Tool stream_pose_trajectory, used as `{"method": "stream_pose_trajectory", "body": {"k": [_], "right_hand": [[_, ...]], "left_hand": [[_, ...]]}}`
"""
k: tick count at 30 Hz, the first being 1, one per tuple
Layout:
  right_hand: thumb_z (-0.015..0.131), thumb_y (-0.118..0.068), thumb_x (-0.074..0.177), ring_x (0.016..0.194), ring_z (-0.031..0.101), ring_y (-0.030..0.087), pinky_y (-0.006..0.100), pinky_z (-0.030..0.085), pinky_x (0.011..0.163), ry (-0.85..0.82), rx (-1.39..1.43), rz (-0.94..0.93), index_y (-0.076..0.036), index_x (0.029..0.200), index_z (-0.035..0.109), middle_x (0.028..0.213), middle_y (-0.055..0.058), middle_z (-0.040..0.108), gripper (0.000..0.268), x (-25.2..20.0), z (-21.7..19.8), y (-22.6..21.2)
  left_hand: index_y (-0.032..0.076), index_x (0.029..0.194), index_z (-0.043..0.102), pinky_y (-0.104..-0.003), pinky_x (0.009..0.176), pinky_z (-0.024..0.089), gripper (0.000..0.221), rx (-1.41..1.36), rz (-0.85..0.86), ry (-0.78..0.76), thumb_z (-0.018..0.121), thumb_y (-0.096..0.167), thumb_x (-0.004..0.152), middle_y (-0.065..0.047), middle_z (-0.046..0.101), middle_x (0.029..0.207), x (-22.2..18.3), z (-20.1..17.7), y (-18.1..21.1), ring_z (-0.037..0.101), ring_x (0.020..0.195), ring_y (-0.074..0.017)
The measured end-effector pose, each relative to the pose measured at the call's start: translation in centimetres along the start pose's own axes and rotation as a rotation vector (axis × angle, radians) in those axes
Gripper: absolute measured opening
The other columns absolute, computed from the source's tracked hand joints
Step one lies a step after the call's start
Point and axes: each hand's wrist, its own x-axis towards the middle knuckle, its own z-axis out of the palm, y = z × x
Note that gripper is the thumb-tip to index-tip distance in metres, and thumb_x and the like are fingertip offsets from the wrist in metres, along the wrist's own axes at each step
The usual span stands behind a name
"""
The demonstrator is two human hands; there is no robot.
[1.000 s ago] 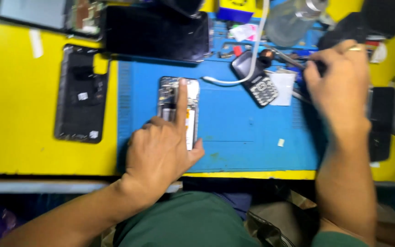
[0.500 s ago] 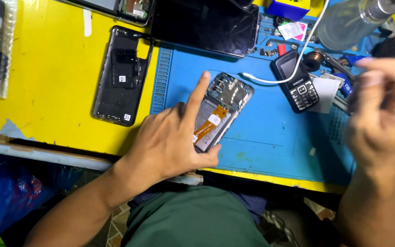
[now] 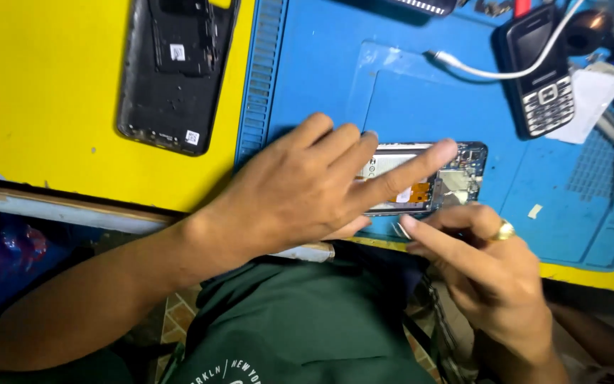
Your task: Disassembling a smartphone to remove the battery and other internal components using a screwdriver and manual prying.
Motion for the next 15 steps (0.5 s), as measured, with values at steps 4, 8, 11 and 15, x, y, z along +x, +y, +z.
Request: {"method": "stream_pose_trajectory", "body": {"k": [4,8,11,15], "right_hand": [[0.049,0.002,0.105,0.103,0.066,0.029,0.04,0.056,0.092,-0.116,-0.001,-0.056,-0.007,0.138,0.061,0.115,0.016,0.056,0.037,0.9,1.3,0.3],[0.062,0.0,0.102,0.086,0.061,0.029,0.04,0.053,0.079,-0.066,-0.159,-0.179,0.001,0.129,0.066,0.109,0.014,0.067,0.027,2.3,1.7,-0.2],[0.063,-0.001,0.102,0.085,0.06,0.03,0.039,0.053,0.076,-0.098,-0.156,-0.197,0.002,0.128,0.066,0.107,0.014,0.068,0.026,2.4,2.0,-0.3],[0.063,0.002,0.102,0.089,0.066,0.031,0.039,0.055,0.078,-0.109,-0.14,-0.193,0.002,0.128,0.065,0.108,0.014,0.069,0.026,2.5,2.0,-0.4]], "left_hand": [[0.015,0.164,0.027,-0.033,0.087,0.041,0.105,-0.161,-0.111,-0.053,0.085,0.071,0.096,-0.002,0.068,0.137,-2.2,-0.4,-0.1,0.061,0.109,-0.0176],[0.012,0.157,0.042,-0.035,0.091,0.045,0.096,-0.296,-0.182,-0.038,0.094,0.06,0.091,-0.003,0.064,0.131,-3.8,-0.7,-0.3,0.061,0.113,-0.0213],[0.013,0.152,0.049,-0.035,0.092,0.046,0.098,-0.311,-0.202,-0.004,0.099,0.062,0.082,-0.004,0.066,0.134,-4.3,-0.7,-0.2,0.063,0.114,-0.0213],[0.013,0.146,0.056,-0.037,0.095,0.048,0.089,-0.351,-0.213,0.034,0.101,0.052,0.081,-0.005,0.066,0.136,-4.6,-0.3,-0.2,0.063,0.115,-0.0229]]}}
